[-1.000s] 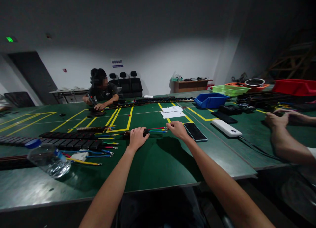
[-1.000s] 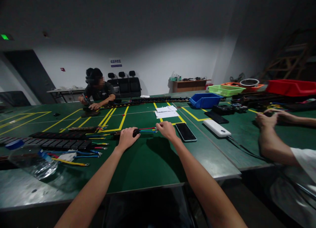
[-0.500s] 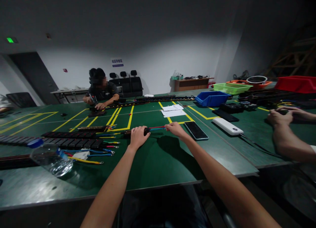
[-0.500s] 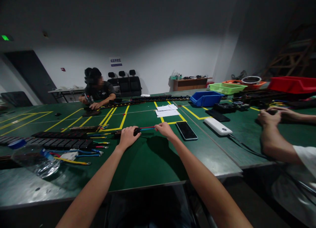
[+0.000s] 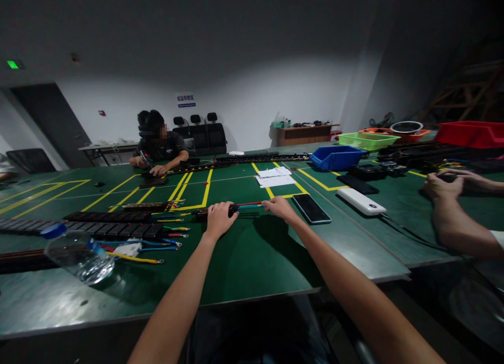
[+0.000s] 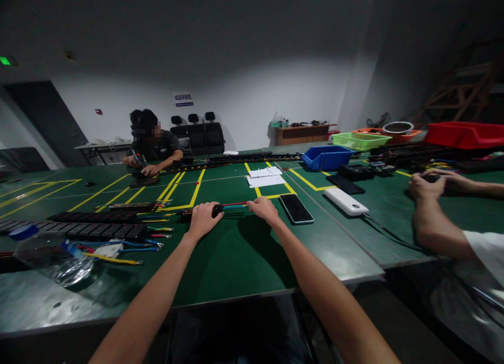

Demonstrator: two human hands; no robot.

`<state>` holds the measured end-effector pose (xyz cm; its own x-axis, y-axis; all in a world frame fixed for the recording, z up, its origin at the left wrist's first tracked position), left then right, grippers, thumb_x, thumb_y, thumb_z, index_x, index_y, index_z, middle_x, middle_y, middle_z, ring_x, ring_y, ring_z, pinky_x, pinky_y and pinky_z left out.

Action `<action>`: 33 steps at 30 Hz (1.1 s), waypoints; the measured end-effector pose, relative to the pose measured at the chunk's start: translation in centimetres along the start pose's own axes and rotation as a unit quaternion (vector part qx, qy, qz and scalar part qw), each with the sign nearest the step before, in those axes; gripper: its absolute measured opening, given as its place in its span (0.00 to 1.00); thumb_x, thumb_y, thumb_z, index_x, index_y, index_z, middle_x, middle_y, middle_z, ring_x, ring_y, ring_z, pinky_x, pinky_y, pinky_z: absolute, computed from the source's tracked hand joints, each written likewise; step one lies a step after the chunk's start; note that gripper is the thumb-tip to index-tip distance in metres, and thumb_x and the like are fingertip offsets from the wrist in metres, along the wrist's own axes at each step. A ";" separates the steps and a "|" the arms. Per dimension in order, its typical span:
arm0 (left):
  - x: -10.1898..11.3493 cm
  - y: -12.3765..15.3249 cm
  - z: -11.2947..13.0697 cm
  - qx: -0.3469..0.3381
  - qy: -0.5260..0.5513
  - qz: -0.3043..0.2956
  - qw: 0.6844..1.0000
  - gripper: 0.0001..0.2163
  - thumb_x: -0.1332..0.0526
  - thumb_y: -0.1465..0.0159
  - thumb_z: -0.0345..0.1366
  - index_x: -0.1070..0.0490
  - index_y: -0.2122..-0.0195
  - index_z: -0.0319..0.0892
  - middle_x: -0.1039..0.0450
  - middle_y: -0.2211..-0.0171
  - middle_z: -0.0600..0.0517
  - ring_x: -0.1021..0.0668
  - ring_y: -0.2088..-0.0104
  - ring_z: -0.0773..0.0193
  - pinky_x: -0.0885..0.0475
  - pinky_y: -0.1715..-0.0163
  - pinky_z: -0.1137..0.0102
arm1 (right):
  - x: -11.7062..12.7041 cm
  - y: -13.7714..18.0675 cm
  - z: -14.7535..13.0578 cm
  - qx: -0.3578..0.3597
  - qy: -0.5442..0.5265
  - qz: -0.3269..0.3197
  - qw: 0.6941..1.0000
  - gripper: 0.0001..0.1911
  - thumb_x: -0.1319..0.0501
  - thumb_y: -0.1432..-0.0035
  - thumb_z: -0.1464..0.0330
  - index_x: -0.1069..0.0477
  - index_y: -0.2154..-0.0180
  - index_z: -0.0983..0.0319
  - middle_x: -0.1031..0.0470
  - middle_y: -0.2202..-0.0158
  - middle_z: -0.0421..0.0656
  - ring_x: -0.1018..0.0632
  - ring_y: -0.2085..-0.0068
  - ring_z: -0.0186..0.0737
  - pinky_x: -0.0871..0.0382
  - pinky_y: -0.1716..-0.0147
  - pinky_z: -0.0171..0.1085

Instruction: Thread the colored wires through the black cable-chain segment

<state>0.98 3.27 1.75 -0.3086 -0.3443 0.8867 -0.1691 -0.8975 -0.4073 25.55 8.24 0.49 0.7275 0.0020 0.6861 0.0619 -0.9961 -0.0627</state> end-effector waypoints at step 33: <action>0.3 0.0 0.2 0.001 -0.002 0.002 1.000 0.17 0.43 0.32 0.49 0.27 0.46 0.48 0.22 0.48 0.47 0.24 0.45 0.49 0.35 0.40 0.51 | 1.2 0.8 -0.8 0.018 0.018 0.095 0.995 0.27 0.47 0.35 0.53 0.21 0.73 0.64 0.24 0.74 0.48 0.26 0.72 0.41 0.43 0.73 0.35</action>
<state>1.08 3.07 2.02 -0.3054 -0.3484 0.8862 -0.1664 -0.8968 -0.4099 25.97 7.41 1.85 0.7040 -0.1889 0.6846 -0.0496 -0.9747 -0.2180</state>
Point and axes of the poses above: each hand's wrist, its own y-axis away from the middle knuckle, its own x-axis out of the back of the hand, z = x × y, the point moved 4 cm from there along -y, towards the middle knuckle
